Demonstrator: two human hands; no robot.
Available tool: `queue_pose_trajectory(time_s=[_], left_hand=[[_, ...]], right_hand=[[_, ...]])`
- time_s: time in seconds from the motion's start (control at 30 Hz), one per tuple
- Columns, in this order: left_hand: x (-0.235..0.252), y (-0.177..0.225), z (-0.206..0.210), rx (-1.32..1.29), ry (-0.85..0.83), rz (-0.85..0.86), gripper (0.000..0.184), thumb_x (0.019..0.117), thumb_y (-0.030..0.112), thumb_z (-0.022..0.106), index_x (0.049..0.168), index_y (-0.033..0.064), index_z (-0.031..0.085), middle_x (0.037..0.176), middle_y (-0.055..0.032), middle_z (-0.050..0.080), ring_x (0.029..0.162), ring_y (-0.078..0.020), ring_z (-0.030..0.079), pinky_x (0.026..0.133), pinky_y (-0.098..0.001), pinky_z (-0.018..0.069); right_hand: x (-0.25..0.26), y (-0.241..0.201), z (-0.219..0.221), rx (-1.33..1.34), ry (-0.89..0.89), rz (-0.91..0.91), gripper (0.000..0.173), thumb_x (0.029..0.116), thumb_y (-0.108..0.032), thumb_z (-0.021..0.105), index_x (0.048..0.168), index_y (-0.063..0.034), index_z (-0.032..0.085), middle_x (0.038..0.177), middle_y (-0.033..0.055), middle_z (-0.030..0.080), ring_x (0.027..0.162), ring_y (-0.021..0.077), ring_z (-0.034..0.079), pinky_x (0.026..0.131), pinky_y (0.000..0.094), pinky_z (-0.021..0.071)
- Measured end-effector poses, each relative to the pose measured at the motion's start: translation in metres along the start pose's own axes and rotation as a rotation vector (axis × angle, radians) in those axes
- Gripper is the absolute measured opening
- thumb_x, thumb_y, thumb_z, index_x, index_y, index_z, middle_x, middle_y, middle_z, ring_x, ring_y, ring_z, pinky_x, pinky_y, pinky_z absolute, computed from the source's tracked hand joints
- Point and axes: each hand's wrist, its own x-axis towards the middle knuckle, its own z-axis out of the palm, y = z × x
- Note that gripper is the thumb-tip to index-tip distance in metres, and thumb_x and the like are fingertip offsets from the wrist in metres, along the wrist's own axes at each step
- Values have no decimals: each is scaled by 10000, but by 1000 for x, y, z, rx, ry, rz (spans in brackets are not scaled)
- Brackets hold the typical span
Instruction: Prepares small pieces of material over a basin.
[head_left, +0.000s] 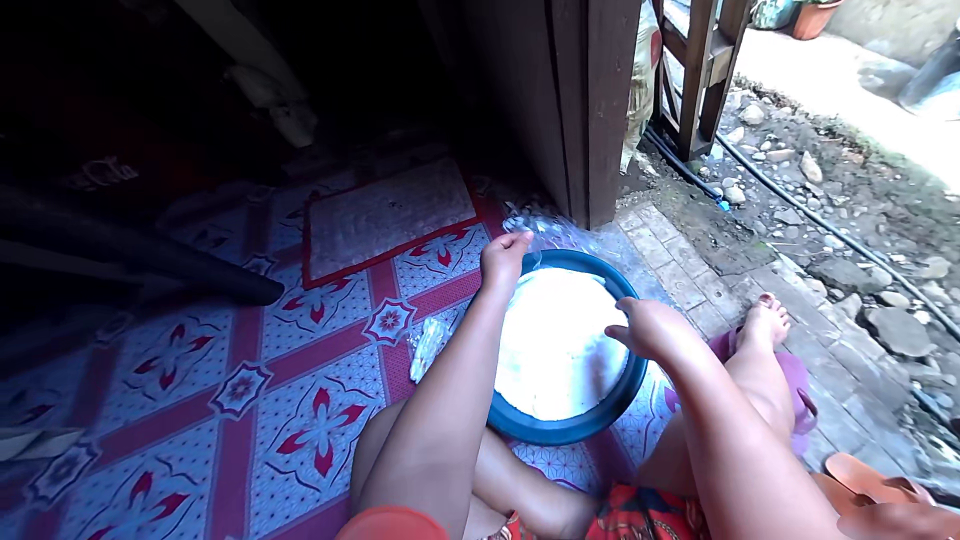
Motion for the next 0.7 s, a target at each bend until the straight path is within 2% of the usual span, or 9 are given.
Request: queue_pose_trajectory(time_s=[0.03, 0.07, 0.17, 0.23, 0.33, 0.43, 0.6, 0.7], left_hand=[[0, 3, -5, -22, 29, -14, 239, 981, 266, 709, 1057, 42, 738, 941, -54, 690, 779, -111, 598, 731, -308, 501], [-2, 6, -10, -45, 37, -43, 225, 982, 249, 708, 1056, 37, 716, 917, -44, 671, 707, -93, 562, 656, -270, 478], [-10, 9, -26, -120, 50, -88, 197, 1018, 231, 653, 1070, 42, 632, 947, -27, 724, 627, -55, 585, 579, -222, 482], [-18, 10, -35, -231, 79, -110, 168, 1025, 208, 639, 1069, 58, 577, 946, -28, 734, 637, -56, 623, 595, -214, 513], [-34, 14, -50, -543, 184, -172, 141, 1039, 166, 604, 1106, 61, 538, 958, -54, 712, 797, -113, 710, 737, -252, 594], [-44, 13, -63, -789, 251, -253, 164, 1058, 187, 564, 1167, 74, 518, 1000, -52, 707, 895, -118, 724, 802, -240, 598], [-66, 7, -80, -799, 239, -177, 113, 1034, 18, 545, 1129, 65, 583, 1080, -76, 734, 965, -149, 735, 836, -252, 599], [-78, 3, -92, -767, 349, -96, 142, 1055, 29, 507, 1182, 44, 570, 1095, -70, 732, 964, -141, 732, 844, -258, 596]], right_hand=[[0, -1, 0, -1, -1, -5, 577, 921, -536, 676, 1349, -151, 642, 1218, 172, 699, 1174, 379, 654, 968, 636, 505], [0, -3, 0, -1, -1, -13, 576, 918, -533, 680, 1347, -150, 645, 1216, 173, 700, 1170, 381, 655, 965, 637, 505], [0, -10, 3, -13, -17, -29, 573, 922, -519, 681, 1348, -138, 645, 1222, 179, 696, 1179, 383, 650, 974, 636, 501], [-1, -13, 3, -35, -40, -27, 578, 929, -518, 671, 1358, -133, 636, 1233, 176, 692, 1188, 381, 645, 982, 629, 499], [-2, -13, 6, -53, -59, -21, 592, 928, -532, 661, 1367, -136, 629, 1239, 173, 690, 1191, 380, 642, 981, 625, 499], [0, -12, 9, -56, -61, -21, 592, 929, -539, 657, 1366, -140, 630, 1237, 177, 689, 1190, 380, 643, 979, 624, 500], [2, -18, 11, -50, -67, -13, 582, 931, -515, 666, 1364, -128, 633, 1253, 178, 684, 1203, 384, 635, 989, 630, 492], [5, -20, 13, -62, -75, -11, 557, 938, -493, 661, 1359, -130, 633, 1256, 177, 684, 1211, 378, 633, 992, 628, 491]])
